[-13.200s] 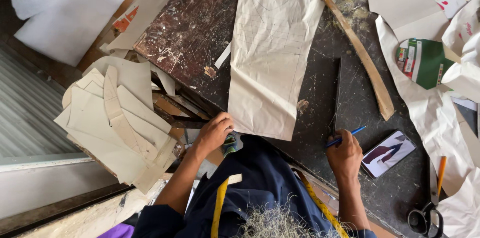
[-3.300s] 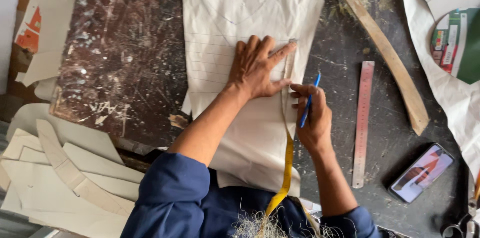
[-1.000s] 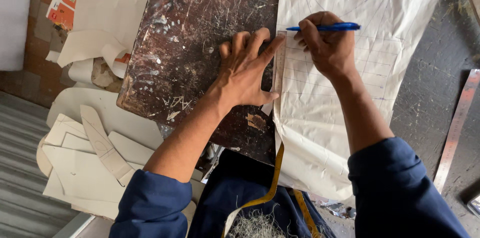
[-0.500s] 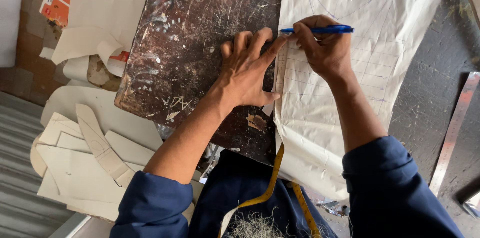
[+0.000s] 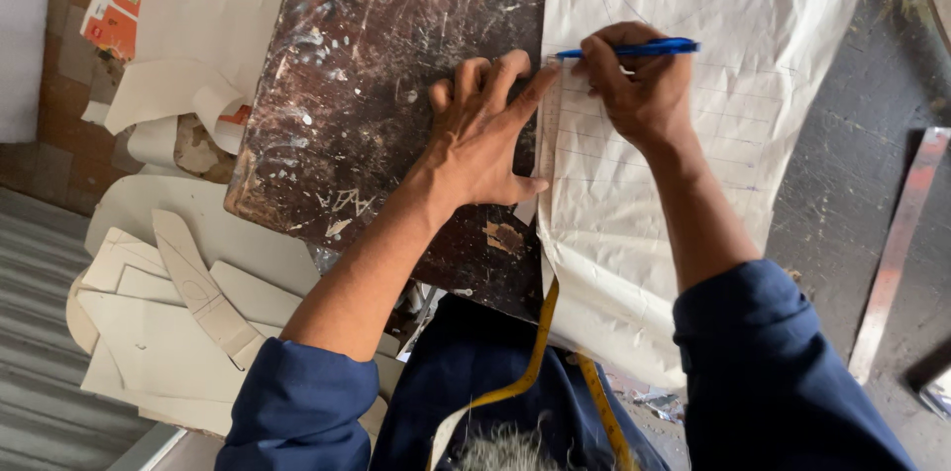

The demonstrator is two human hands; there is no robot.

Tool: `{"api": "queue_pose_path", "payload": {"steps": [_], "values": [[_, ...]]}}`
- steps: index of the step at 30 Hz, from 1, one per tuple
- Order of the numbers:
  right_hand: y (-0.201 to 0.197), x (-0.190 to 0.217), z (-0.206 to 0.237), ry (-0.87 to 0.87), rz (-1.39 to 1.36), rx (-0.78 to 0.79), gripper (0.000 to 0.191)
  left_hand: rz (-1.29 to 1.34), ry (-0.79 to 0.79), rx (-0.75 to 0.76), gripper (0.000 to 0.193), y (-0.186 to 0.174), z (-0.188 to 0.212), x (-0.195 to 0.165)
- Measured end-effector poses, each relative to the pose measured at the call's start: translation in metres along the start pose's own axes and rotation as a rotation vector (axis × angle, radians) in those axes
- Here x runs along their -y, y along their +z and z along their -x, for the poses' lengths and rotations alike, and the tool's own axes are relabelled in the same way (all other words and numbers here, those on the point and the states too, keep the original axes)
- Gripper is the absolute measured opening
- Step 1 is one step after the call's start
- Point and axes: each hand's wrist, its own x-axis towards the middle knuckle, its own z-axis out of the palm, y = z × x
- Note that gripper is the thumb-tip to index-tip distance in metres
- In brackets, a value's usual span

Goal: The person draws a pattern on a large sheet of paper using a pen, a ruler, and a flexible black strip as guides. They repeatedly measure and mark lines, occasionally referencing a smartphone image on the table.

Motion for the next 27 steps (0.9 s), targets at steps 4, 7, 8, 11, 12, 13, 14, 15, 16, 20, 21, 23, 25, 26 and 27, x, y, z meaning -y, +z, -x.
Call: {"api": "queue_pose_path", "payload": {"steps": [4,7,8,11,12,13,14,15,16,20,21,23,25,26,27], "values": [[-0.009,0.01,0.016,0.049,-0.087,-0.004,0.015,-0.041,-0.033,0.081,0.136,0.002,-0.005,-0.004],[-0.048,0.022,0.076,0.033,-0.042,-0.115,0.024,-0.033,-0.008,0.128,0.137,-0.01,-0.008,-0.006],[-0.072,0.026,0.106,0.016,0.063,-0.189,0.03,-0.018,-0.005,0.134,0.139,-0.017,-0.009,-0.006],[-0.144,0.022,0.205,-0.051,0.956,-0.409,0.034,0.067,-0.067,0.265,0.115,-0.041,-0.013,-0.009],[-0.166,0.018,0.238,0.123,1.037,-0.396,0.043,0.033,-0.083,0.244,0.11,-0.043,-0.013,-0.018],[-0.187,0.011,0.261,0.212,1.097,-0.391,0.046,0.001,-0.101,0.225,0.105,-0.042,-0.014,-0.032],[-0.202,0.001,0.279,0.302,1.151,-0.384,0.049,-0.035,-0.121,0.208,0.1,-0.039,-0.015,-0.048],[-0.213,-0.007,0.294,0.329,1.121,-0.4,0.046,-0.068,-0.079,0.156,0.097,-0.029,-0.014,-0.072],[-0.223,-0.015,0.305,0.352,1.088,-0.413,0.043,-0.104,-0.04,0.103,0.094,-0.016,-0.012,-0.102],[-0.245,-0.034,0.314,0.386,1.077,-0.407,0.035,-0.169,-0.031,0.422,0.089,0.039,-0.004,-0.206],[-0.249,-0.038,0.312,0.459,1.1,-0.372,0.041,-0.192,-0.04,0.401,0.091,0.048,0.005,-0.216],[-0.256,-0.043,0.309,0.608,1.144,-0.302,0.054,-0.248,-0.052,0.37,0.096,0.065,0.021,-0.225],[-0.262,-0.046,0.311,0.528,1.118,-0.362,0.039,-0.289,0.004,0.276,0.091,0.077,0.043,-0.223],[-0.266,-0.046,0.313,0.495,1.105,-0.402,0.032,-0.313,0.042,0.228,0.089,0.081,0.051,-0.22],[-0.269,-0.045,0.317,0.397,1.026,-0.433,0.029,-0.322,0.06,0.237,0.089,0.086,0.058,-0.219]]}}
